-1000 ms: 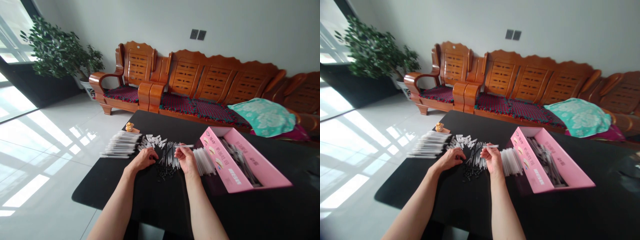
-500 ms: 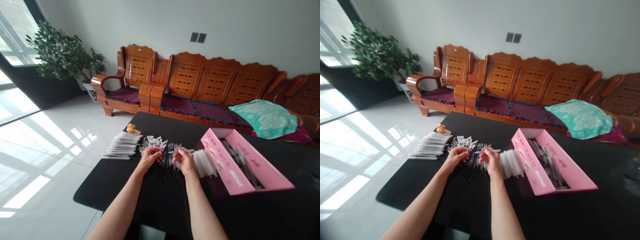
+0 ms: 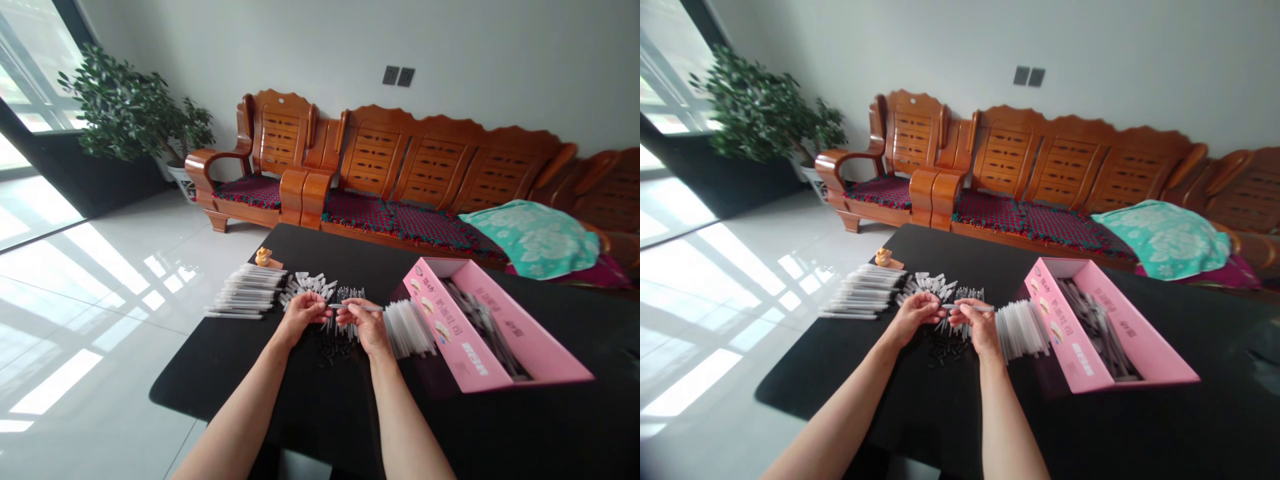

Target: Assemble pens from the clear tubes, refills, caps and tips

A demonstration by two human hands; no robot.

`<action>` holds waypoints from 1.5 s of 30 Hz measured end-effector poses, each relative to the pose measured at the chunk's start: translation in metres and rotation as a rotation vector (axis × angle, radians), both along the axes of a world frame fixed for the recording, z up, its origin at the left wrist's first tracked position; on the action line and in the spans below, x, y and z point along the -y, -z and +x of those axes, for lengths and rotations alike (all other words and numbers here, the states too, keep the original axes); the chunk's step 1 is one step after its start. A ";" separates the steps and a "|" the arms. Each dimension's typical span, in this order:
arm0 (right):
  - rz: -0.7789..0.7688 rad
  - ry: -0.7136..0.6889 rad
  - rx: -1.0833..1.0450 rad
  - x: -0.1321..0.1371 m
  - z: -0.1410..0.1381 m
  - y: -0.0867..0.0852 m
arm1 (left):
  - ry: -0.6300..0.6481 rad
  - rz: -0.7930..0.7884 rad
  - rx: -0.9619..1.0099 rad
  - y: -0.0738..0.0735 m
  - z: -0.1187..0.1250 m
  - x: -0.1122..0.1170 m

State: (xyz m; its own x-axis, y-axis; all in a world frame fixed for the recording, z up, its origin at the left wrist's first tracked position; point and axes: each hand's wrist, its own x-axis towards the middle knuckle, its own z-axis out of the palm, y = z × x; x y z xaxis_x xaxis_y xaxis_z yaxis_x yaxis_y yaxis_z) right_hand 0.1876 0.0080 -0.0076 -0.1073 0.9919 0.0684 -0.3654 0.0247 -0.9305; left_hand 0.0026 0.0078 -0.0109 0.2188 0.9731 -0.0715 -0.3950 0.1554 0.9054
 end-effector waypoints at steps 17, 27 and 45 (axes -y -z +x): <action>0.005 -0.022 0.007 0.001 0.000 -0.001 | 0.077 0.043 -0.129 -0.003 0.002 0.001; -0.013 0.008 -0.028 0.000 0.001 -0.004 | -0.018 0.138 -0.318 -0.004 -0.003 -0.001; -0.030 0.090 -0.112 -0.005 0.006 -0.004 | -0.291 0.613 -1.146 0.005 -0.005 -0.006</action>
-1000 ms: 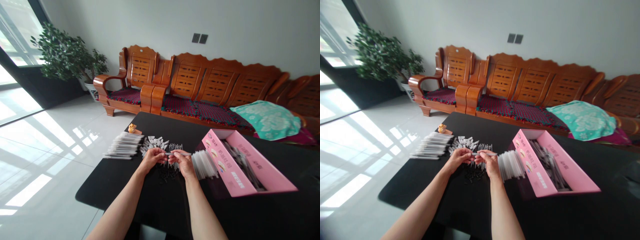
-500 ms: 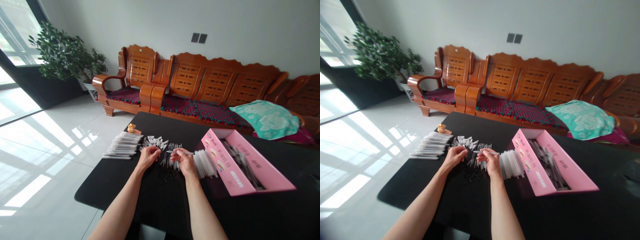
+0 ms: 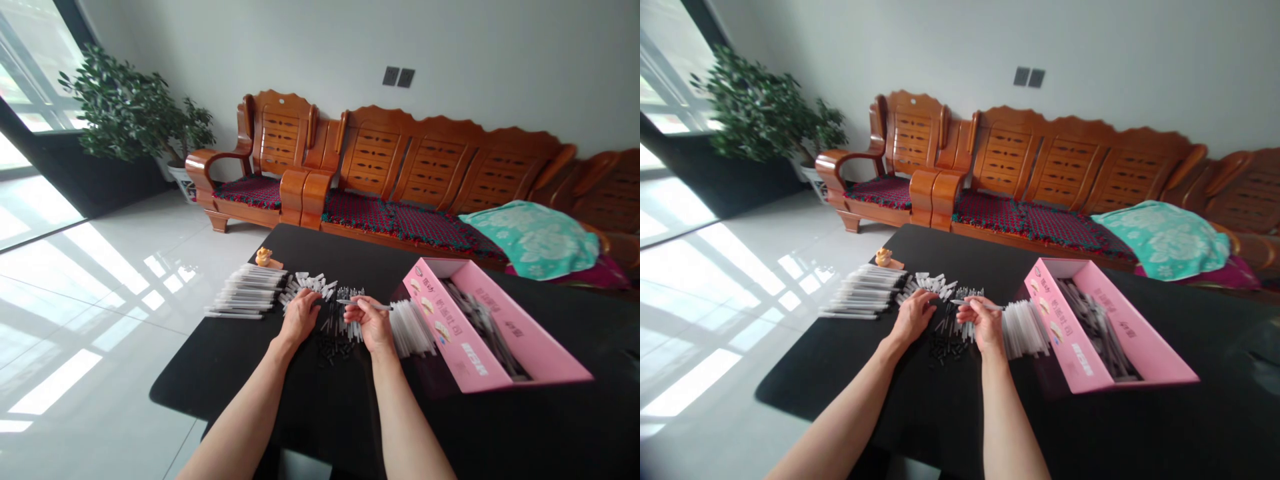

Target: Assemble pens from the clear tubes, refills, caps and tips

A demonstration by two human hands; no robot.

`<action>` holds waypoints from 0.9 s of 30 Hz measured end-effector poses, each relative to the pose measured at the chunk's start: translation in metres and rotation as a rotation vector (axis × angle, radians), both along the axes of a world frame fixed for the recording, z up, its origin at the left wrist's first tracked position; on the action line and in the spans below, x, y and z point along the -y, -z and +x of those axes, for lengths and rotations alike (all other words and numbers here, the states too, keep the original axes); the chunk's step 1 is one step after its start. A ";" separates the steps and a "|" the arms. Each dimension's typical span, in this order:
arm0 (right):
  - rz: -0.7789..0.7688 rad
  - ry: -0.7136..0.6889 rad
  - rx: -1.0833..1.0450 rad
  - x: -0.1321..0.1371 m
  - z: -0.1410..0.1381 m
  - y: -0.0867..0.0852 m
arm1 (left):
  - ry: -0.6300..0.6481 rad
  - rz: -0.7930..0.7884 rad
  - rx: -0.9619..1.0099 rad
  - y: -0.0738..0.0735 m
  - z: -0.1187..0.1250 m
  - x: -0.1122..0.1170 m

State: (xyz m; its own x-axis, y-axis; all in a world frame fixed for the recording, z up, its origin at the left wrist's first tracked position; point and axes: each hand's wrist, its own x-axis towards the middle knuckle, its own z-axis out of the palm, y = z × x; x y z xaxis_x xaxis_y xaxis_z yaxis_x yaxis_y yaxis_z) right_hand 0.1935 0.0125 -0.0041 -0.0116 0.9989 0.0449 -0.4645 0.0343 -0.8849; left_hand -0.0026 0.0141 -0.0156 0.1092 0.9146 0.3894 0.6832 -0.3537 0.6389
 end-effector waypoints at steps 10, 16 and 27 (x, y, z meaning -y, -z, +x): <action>-0.005 0.006 0.012 0.001 -0.001 0.000 | 0.121 0.018 -0.158 0.010 0.017 -0.014; 0.001 0.007 0.012 0.000 0.000 0.001 | 0.010 0.072 -0.119 0.008 0.007 -0.012; -0.004 0.010 0.014 0.001 0.000 0.002 | 0.029 0.000 -0.191 -0.004 0.011 -0.004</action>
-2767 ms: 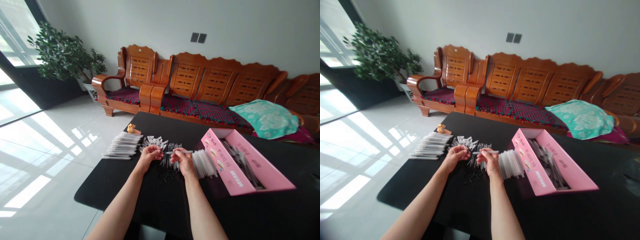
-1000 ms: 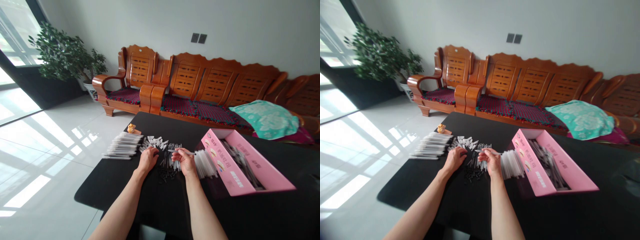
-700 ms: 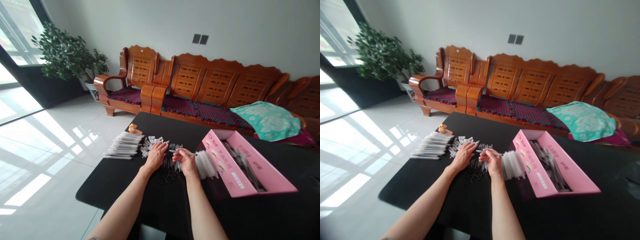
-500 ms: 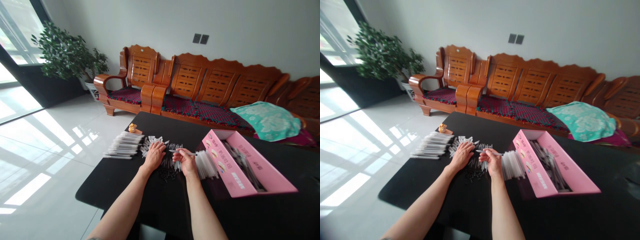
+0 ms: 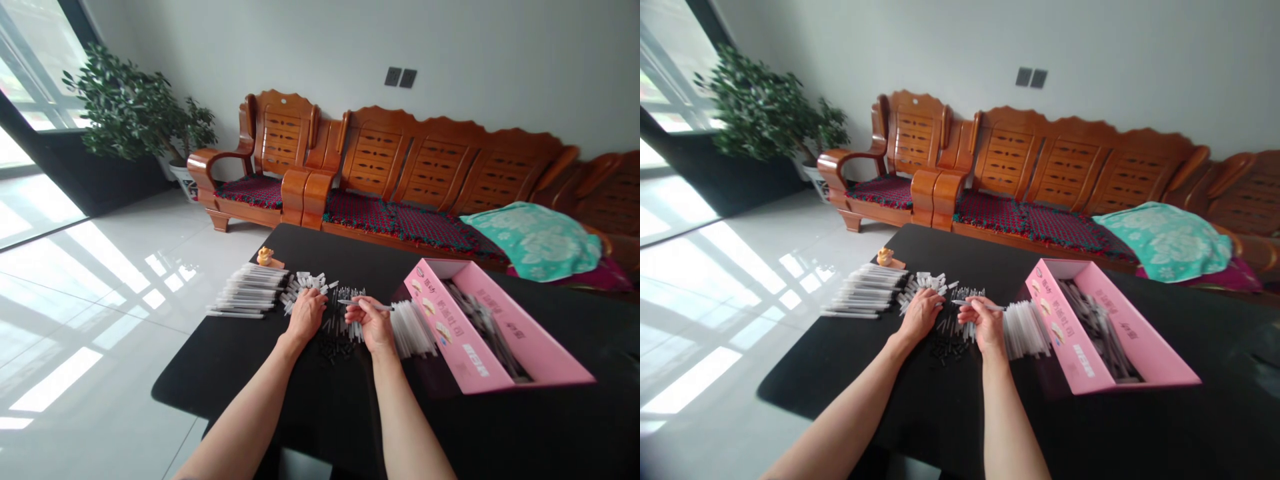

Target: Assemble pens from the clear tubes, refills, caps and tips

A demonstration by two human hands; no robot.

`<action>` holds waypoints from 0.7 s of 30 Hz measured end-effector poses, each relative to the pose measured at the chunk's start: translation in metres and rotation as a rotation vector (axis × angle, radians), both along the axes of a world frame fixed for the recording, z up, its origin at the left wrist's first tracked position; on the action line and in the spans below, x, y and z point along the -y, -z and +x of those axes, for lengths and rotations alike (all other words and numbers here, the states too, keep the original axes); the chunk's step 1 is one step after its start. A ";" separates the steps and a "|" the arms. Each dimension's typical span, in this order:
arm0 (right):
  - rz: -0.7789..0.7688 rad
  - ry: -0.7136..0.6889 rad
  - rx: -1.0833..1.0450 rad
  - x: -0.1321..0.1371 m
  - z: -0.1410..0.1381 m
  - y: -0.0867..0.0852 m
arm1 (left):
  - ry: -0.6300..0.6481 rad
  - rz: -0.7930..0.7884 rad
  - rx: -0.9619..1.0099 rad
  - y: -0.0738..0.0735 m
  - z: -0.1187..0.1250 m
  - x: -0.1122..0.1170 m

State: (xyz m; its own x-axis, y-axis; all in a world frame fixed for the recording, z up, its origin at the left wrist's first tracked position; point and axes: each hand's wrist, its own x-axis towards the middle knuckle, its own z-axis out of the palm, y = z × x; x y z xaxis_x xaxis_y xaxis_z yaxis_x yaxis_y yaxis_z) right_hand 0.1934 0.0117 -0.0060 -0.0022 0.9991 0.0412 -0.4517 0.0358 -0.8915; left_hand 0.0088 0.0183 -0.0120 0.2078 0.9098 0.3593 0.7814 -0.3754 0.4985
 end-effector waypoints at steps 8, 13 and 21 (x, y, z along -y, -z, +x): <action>0.008 -0.007 -0.008 -0.001 0.000 0.000 | -0.058 -0.041 0.071 0.000 -0.007 0.010; 0.009 -0.008 -0.010 -0.001 -0.001 -0.001 | -0.157 -0.055 0.389 -0.001 -0.010 0.005; 0.013 -0.025 -0.003 0.001 -0.002 -0.002 | 0.055 -0.363 1.192 -0.004 -0.006 0.002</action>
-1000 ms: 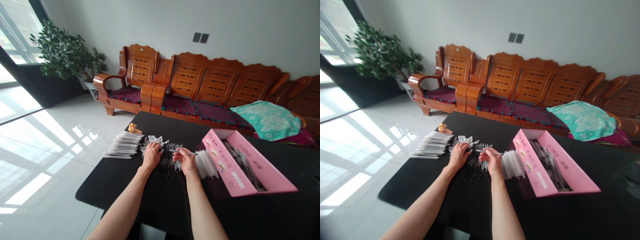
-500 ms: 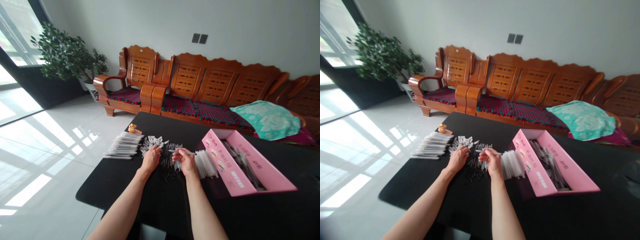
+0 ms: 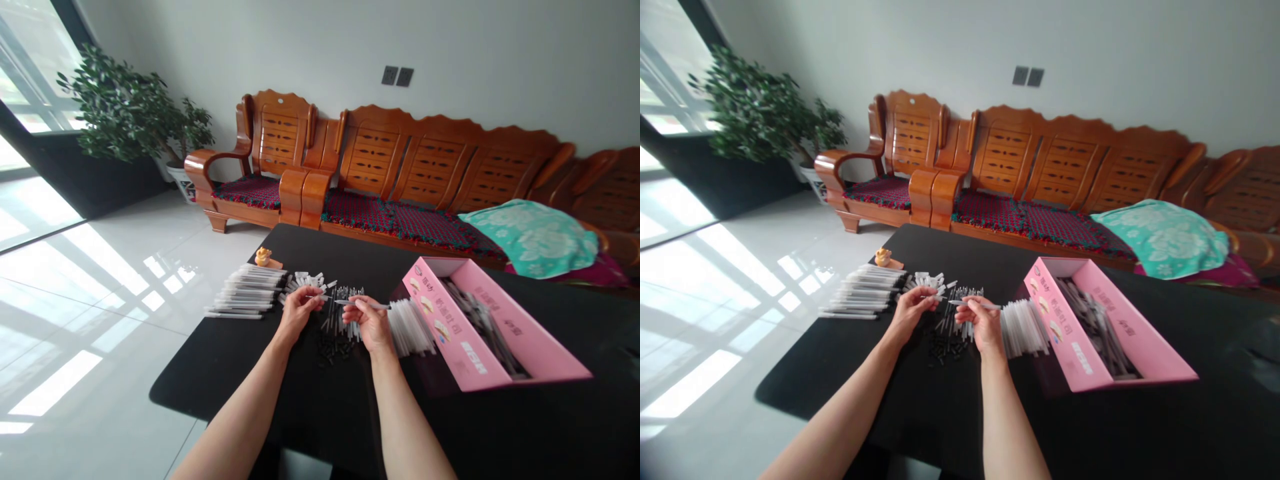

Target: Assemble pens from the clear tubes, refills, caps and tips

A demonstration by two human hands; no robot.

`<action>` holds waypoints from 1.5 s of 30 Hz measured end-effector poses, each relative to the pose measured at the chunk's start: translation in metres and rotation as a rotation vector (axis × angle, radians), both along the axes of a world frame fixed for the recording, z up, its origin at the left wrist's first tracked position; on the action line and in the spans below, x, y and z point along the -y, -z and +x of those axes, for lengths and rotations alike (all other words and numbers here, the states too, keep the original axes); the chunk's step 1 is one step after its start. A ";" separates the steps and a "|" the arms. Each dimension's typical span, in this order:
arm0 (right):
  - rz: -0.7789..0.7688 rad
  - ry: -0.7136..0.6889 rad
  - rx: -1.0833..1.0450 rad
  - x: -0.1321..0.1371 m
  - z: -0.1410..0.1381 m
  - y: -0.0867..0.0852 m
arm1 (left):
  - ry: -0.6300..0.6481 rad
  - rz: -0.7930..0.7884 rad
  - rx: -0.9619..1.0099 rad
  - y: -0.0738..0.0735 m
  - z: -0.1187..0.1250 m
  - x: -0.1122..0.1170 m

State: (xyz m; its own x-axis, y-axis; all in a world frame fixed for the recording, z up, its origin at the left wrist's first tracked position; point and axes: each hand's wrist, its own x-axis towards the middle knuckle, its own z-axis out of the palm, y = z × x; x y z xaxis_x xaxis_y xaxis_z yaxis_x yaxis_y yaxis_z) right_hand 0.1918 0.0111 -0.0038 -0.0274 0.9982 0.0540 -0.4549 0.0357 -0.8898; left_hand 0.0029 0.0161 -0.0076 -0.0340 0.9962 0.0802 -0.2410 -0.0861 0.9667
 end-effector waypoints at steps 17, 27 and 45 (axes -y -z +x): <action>-0.003 -0.055 0.062 0.001 -0.002 0.002 | 0.195 -0.052 0.118 0.000 0.006 0.006; 0.007 -0.087 0.081 0.002 -0.003 0.001 | 0.236 -0.096 0.026 0.000 0.006 0.008; -0.310 -0.031 -0.118 -0.001 -0.004 -0.005 | 0.071 0.194 -0.420 -0.013 0.026 0.024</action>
